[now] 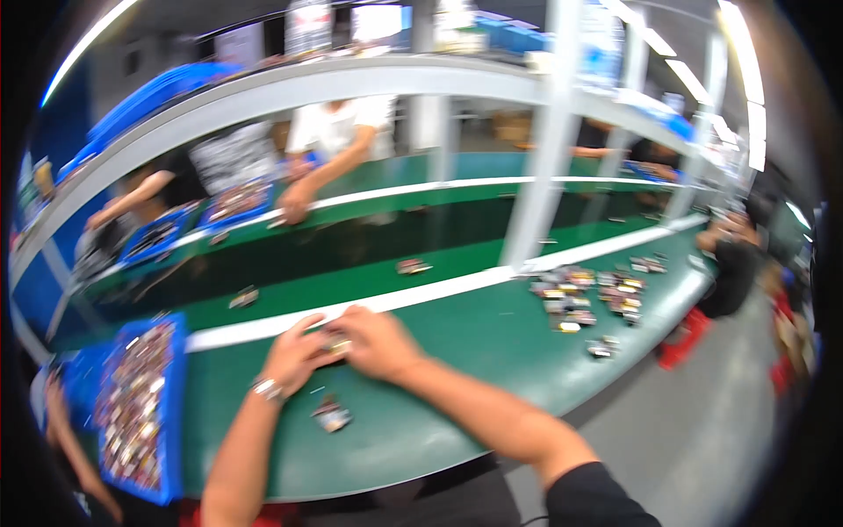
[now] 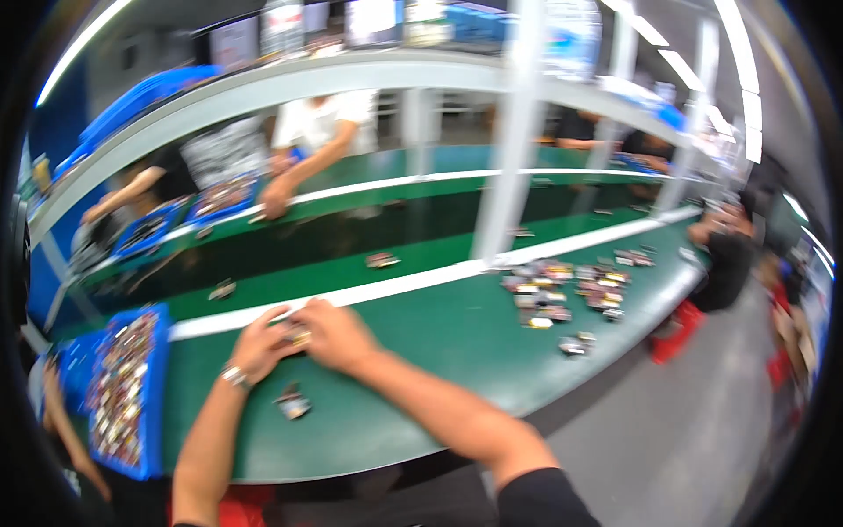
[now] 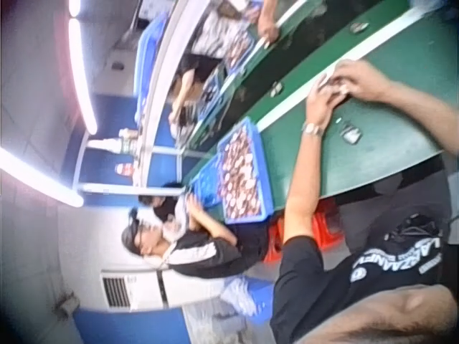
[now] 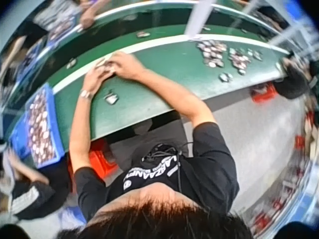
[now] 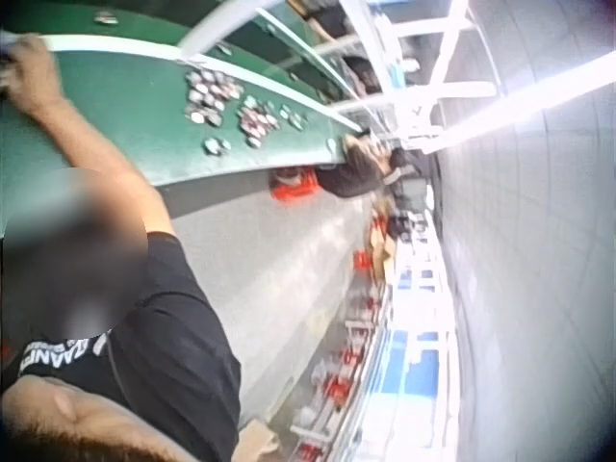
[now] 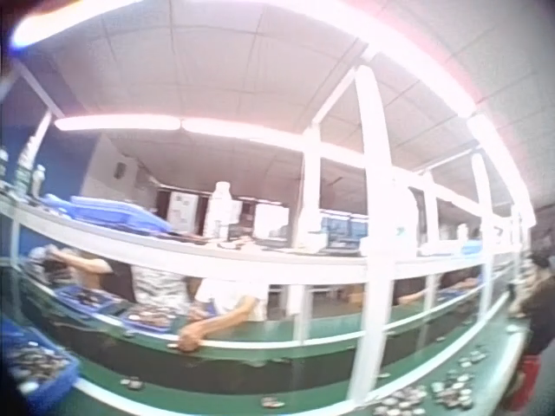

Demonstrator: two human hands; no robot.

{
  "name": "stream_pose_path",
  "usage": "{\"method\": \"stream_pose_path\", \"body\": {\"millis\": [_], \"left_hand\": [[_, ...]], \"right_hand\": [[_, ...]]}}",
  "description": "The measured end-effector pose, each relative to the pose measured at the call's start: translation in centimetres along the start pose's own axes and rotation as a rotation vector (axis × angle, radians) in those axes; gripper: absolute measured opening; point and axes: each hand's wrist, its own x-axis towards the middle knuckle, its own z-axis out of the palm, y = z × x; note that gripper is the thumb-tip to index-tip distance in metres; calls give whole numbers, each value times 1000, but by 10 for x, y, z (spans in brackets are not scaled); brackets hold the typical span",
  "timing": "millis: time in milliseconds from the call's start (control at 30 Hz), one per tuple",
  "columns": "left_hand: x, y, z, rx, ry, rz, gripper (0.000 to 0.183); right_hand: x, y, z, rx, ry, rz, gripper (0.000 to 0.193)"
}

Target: The recorder is assembling small electronic components at a workshop bench, joining parts and organizing them on the table.

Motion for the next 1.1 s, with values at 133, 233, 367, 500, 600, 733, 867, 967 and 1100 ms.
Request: {"method": "stream_pose_path", "body": {"millis": [133,233,367,500,600,733,867,967,1100], "left_hand": [[-16,0,-15,93,-28,28,42],[-12,-7,2,40,62,40,38],[-2,-14,12,76,34,34,34],[-4,-13,18,92,74,50,33],[-6,-12,17,69,88,69,33],[-6,-13,13,56,89,82,33],[-6,-13,16,58,108,75,33],[-6,-14,16,112,102,73,33],[-6,-13,17,115,104,59,33]], "right_hand": [[8,-14,37,-50,178,-82,24],[1,-8,34,-36,143,-14,20],[-7,-4,25,-115,180,-27,22],[-5,2,32,-220,188,-69,25],[-4,4,32,-198,166,-73,23],[-2,-1,25,-210,184,-197,17],[0,0,19,-216,122,-195,17],[2,7,13,-85,10,-117,13],[0,12,8,13,-94,-91,9]]}}
